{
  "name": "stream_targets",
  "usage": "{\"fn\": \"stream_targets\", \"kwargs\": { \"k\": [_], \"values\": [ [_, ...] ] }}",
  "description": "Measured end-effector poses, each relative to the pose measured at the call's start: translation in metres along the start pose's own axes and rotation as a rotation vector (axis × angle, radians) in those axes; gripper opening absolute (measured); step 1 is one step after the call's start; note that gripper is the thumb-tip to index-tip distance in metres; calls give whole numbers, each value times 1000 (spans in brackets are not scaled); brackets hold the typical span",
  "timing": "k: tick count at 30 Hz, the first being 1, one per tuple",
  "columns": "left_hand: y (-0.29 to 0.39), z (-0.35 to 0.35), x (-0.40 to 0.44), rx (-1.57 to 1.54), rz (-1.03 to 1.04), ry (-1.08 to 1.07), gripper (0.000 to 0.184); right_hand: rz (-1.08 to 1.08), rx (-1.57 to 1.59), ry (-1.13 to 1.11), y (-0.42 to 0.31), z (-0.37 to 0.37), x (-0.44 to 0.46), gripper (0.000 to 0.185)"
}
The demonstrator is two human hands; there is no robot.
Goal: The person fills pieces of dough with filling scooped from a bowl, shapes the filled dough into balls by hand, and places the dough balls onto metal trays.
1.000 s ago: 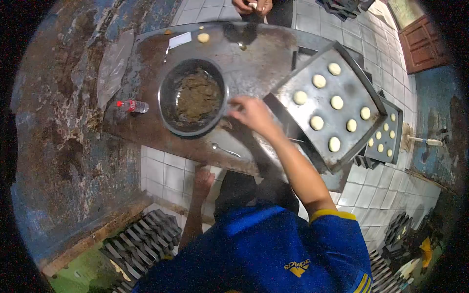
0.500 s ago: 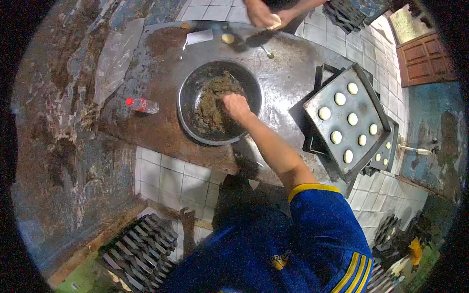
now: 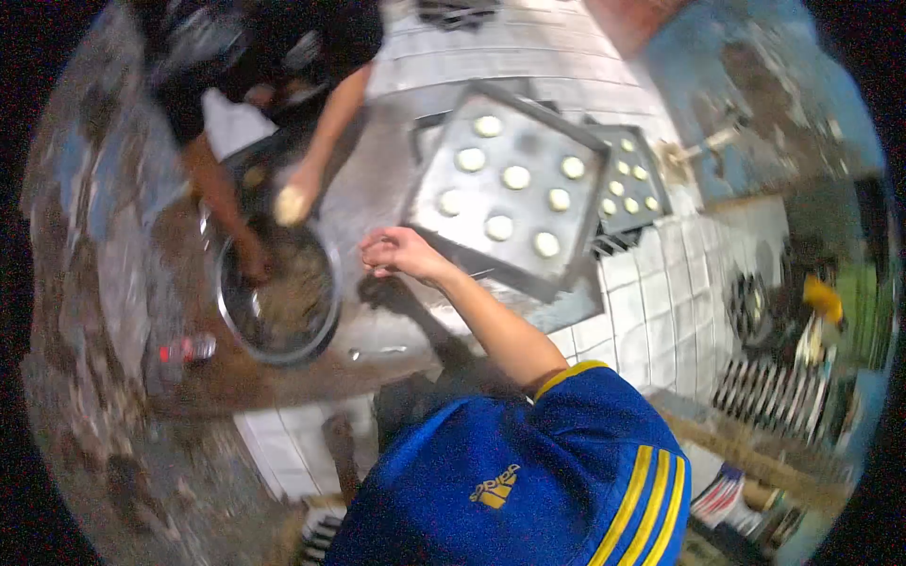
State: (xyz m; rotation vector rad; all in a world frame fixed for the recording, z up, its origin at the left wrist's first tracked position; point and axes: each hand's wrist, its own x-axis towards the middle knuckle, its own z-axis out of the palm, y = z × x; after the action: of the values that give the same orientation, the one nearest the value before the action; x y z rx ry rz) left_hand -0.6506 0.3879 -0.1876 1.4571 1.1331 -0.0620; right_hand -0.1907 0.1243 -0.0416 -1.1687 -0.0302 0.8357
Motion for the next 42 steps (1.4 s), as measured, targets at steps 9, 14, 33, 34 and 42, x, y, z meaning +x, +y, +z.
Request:
{"fn": "stream_targets", "kwargs": {
  "k": [9, 14, 33, 34, 42],
  "values": [
    [61, 267, 23, 317, 50, -492, 40, -314, -458, 791, 37, -327, -118, 26],
    [124, 441, 15, 479, 204, -768, 38, -318, -888, 789, 23, -335, -108, 21],
    [148, 559, -43, 636, 258, -924, 30, -308, -1538, 460, 32, -323, -135, 54],
    [144, 557, -43, 637, 251, -912, 29, -293, -1516, 485, 30, -320, -132, 54],
    [68, 372, -5, 499, 118, -651, 26, -73, -1015, 574, 81, -337, -103, 60]
  ]
}}
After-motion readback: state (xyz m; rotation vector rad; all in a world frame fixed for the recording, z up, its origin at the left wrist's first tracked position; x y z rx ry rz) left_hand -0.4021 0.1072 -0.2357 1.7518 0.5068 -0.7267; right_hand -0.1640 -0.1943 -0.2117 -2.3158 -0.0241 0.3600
